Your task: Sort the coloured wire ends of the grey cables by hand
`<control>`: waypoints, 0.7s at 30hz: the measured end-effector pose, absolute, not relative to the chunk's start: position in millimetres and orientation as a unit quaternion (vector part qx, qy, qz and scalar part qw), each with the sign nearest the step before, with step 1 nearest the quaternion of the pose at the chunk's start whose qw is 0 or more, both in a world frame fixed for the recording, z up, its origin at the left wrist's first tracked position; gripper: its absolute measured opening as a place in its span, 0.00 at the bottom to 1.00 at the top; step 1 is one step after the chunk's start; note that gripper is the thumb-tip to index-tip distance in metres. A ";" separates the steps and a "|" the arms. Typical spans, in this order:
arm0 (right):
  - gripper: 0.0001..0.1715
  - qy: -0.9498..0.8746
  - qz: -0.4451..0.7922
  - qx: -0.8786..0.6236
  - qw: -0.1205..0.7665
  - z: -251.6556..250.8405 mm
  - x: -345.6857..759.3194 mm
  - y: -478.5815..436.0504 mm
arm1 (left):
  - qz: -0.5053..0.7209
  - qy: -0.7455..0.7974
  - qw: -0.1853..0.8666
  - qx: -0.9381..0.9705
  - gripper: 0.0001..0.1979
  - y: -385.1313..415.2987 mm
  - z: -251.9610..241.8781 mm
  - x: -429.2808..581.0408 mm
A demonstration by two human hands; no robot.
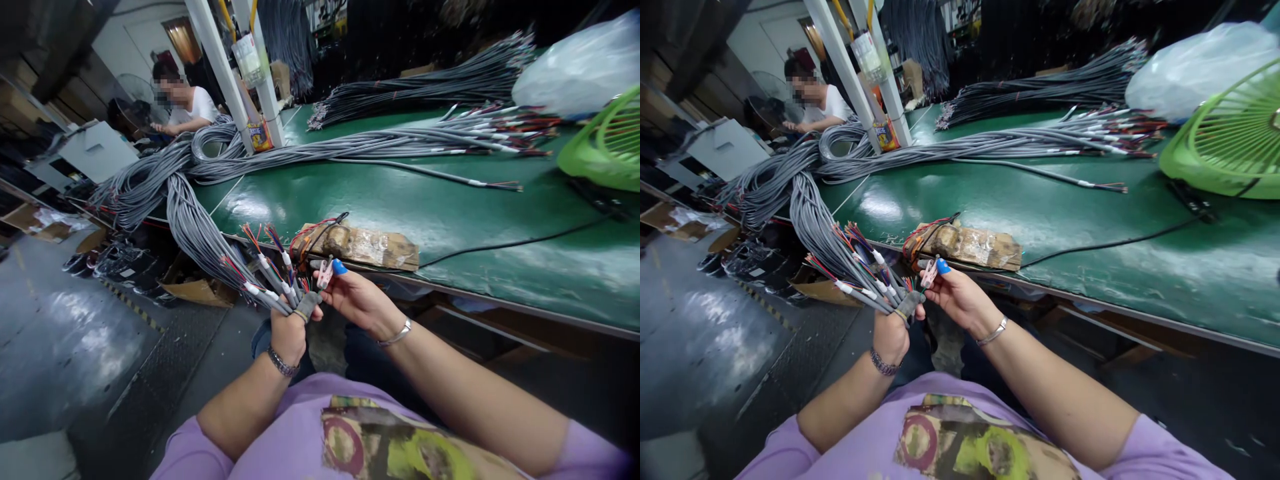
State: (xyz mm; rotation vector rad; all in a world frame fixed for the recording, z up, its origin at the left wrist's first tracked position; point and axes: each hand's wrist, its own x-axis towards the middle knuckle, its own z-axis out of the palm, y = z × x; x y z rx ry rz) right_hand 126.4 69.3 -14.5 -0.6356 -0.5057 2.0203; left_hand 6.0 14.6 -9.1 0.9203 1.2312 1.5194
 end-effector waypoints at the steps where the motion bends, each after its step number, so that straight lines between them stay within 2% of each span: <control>1: 0.13 -0.208 0.820 -0.259 0.467 -14.8 125.8 69.3 | 0.618 0.506 0.470 0.376 0.13 14.9 -10.2 6.2; 11: 0.11 -0.188 0.815 -0.267 0.479 -15.1 124.1 68.3 | 0.640 0.506 0.456 0.357 0.13 14.0 -7.0 2.9; 21: 0.13 -0.210 0.805 -0.262 0.489 -19.5 121.6 68.8 | 0.612 0.517 0.470 0.370 0.13 15.6 -13.3 4.4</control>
